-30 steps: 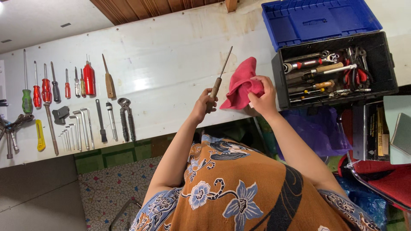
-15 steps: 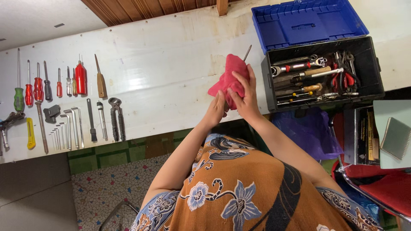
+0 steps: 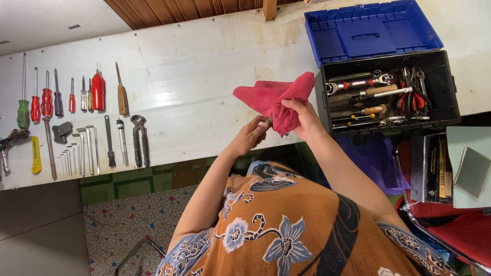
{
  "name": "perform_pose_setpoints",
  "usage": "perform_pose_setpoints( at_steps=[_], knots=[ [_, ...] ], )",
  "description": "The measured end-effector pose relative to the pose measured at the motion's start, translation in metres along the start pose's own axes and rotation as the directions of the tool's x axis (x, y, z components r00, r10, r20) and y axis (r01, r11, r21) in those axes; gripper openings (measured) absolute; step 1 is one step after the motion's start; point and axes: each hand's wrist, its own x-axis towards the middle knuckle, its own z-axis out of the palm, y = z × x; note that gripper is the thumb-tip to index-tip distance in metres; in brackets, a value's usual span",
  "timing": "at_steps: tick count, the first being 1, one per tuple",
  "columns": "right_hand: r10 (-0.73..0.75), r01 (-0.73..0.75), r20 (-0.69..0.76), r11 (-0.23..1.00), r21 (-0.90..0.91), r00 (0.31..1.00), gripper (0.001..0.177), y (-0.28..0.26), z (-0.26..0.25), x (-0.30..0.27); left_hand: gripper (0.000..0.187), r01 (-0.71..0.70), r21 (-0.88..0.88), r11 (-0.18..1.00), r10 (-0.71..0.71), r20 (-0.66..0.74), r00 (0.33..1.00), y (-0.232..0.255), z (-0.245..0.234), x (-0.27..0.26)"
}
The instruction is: The person wipes hand tools one at a time, including files, a chisel and screwdrivers, with a pink cloth and places the cleaned tools into an open toolbox on the workbench.
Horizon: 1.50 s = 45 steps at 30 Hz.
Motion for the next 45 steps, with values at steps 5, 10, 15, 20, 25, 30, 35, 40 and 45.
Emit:
perform_pose_setpoints(
  at_steps=[5,10,15,20,25,30,35,40,45],
  knots=[
    [0.037,-0.03,-0.073,0.995,0.095,0.997,0.032,0.006,0.004,0.008,0.042,0.067,0.139,0.988,-0.076,0.063,0.995,0.029,-0.033,-0.006],
    [0.016,0.016,-0.18,0.985,0.17,0.983,0.03,0.0,-0.013,0.011,0.04,0.062,0.255,0.965,-0.085,0.08,0.993,0.036,-0.052,-0.018],
    [-0.019,0.066,-0.156,0.951,0.301,0.988,0.031,-0.017,-0.036,0.003,0.038,0.081,0.172,0.982,-0.081,-0.01,0.997,0.022,-0.068,-0.025],
    [-0.007,-0.031,0.122,0.951,0.307,0.993,0.038,0.002,-0.028,-0.014,0.045,-0.029,0.032,0.999,0.031,-0.051,0.998,0.012,-0.054,-0.019],
    [0.059,-0.093,0.159,0.971,0.219,0.986,0.038,0.018,-0.006,-0.013,0.047,0.003,0.114,0.993,-0.01,0.058,0.998,0.02,-0.032,-0.014],
    [0.069,-0.074,0.037,0.989,0.128,0.997,0.039,0.011,-0.007,-0.011,0.047,0.045,0.146,0.988,-0.058,0.085,0.995,0.027,-0.044,-0.022],
    [0.007,-0.01,0.015,0.977,0.211,1.0,0.036,0.005,-0.019,-0.003,0.044,0.031,0.156,0.987,-0.041,0.062,0.997,0.029,-0.054,-0.027],
    [-0.062,0.063,-0.012,0.941,0.333,0.998,0.034,-0.015,-0.032,-0.005,0.039,0.055,0.135,0.989,-0.053,-0.02,0.998,0.029,-0.063,-0.035],
    [-0.102,0.057,0.125,0.946,0.321,0.987,0.042,-0.002,-0.026,-0.019,0.038,-0.067,-0.095,0.993,0.065,-0.028,0.997,0.019,-0.053,-0.03]
  ],
)
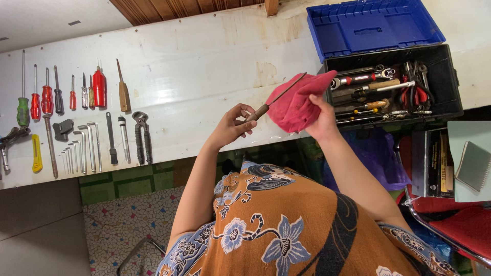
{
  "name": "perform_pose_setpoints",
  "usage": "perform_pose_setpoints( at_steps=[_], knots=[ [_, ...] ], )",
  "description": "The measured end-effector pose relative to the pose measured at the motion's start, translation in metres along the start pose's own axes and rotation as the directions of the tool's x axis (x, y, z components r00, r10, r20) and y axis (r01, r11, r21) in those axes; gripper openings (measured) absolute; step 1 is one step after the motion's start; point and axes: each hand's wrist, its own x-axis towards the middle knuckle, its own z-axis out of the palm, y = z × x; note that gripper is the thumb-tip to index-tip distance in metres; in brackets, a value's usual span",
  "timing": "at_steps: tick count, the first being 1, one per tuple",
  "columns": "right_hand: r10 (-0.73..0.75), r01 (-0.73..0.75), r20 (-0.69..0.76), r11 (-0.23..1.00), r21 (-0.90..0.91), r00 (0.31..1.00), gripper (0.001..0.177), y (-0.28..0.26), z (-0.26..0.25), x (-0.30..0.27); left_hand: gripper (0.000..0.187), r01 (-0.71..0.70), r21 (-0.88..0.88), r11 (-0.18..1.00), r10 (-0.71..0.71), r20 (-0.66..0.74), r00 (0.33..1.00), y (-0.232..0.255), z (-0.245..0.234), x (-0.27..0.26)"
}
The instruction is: The person wipes hand tools one at a time, including files, a chisel and screwdrivers, with a pink cloth and places the cleaned tools into an open toolbox on the workbench.
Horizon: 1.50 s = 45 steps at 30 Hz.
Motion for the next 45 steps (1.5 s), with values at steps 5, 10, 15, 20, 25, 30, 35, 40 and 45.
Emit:
perform_pose_setpoints(
  at_steps=[5,10,15,20,25,30,35,40,45],
  knots=[
    [0.231,-0.239,-0.102,0.968,-0.074,0.968,0.046,0.034,0.006,-0.002,0.04,-0.11,0.06,0.992,0.105,0.072,0.992,-0.014,0.016,0.011],
    [0.138,-0.155,-0.127,0.978,-0.141,0.982,0.043,0.02,0.003,0.007,0.041,0.029,0.124,0.992,-0.039,0.072,0.997,-0.014,0.007,0.009],
    [0.044,-0.062,-0.171,0.993,-0.098,0.984,0.04,-0.001,-0.003,0.013,0.04,0.019,0.155,0.988,-0.03,0.066,0.997,-0.01,0.0,0.003],
    [-0.007,0.015,-0.186,0.999,0.042,0.982,0.039,-0.006,-0.004,0.008,0.039,0.028,0.082,0.996,-0.027,-0.008,1.0,-0.008,-0.003,-0.002],
    [0.17,-0.173,-0.101,0.985,-0.024,0.98,0.044,0.025,0.0,-0.001,0.025,0.043,0.045,0.998,-0.041,-0.043,0.998,-0.01,0.011,0.007],
    [0.217,-0.232,-0.167,0.97,-0.073,0.962,0.046,0.032,0.001,0.006,0.032,-0.004,0.093,0.996,0.001,0.03,1.0,-0.011,0.015,0.01],
    [0.103,-0.134,-0.176,0.976,-0.174,0.979,0.044,0.015,0.0,0.009,0.045,-0.005,0.213,0.977,0.0,0.023,1.0,-0.012,0.004,0.008],
    [0.039,-0.05,-0.22,0.998,-0.044,0.975,0.042,0.004,0.001,0.011,0.047,0.111,0.388,0.915,-0.113,-0.017,0.993,-0.016,-0.001,0.004],
    [0.038,-0.048,-0.264,0.998,-0.03,0.964,0.041,0.008,-0.005,0.002,0.042,0.003,0.38,0.925,0.028,-0.078,0.997,-0.019,0.001,0.002]
  ],
)
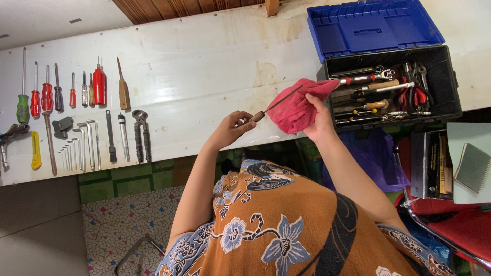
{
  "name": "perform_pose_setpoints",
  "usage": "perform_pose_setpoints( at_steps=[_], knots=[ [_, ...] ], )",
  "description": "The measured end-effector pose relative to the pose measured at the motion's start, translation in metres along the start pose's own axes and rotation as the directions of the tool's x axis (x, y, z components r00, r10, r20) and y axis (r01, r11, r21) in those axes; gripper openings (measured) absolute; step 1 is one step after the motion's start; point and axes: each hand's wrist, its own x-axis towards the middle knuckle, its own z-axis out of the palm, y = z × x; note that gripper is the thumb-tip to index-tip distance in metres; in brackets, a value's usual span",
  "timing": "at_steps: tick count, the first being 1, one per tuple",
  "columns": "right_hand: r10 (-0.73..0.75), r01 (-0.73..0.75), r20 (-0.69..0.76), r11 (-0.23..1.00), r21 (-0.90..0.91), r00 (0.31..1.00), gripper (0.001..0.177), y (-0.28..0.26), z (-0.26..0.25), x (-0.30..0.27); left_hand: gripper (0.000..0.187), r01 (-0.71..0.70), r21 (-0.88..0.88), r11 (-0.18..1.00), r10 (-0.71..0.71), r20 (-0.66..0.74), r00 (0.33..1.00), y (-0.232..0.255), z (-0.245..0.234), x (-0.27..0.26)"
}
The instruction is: The person wipes hand tools one at a time, including files, a chisel and screwdrivers, with a pink cloth and places the cleaned tools into an open toolbox on the workbench.
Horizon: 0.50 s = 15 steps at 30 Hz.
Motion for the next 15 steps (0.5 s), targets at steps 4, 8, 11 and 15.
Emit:
perform_pose_setpoints(
  at_steps=[4,8,11,15],
  knots=[
    [0.148,-0.139,0.154,0.988,-0.071,0.977,0.038,0.025,0.0,-0.009,0.039,-0.016,-0.183,0.983,0.025,0.043,0.999,0.005,0.016,0.006],
    [0.128,-0.104,0.18,0.985,-0.135,0.975,0.038,0.027,0.004,-0.005,0.034,-0.038,-0.176,0.984,0.06,0.123,0.991,0.008,0.023,0.008],
    [0.034,-0.015,0.148,0.992,-0.128,0.988,0.04,0.008,0.005,0.004,0.034,-0.042,-0.12,0.992,0.054,0.097,0.994,0.003,0.017,0.005],
    [-0.076,0.075,0.142,0.997,0.018,0.987,0.037,-0.022,0.001,0.006,0.036,-0.045,-0.077,0.996,0.048,0.033,0.998,-0.007,0.004,-0.004]
  ],
)
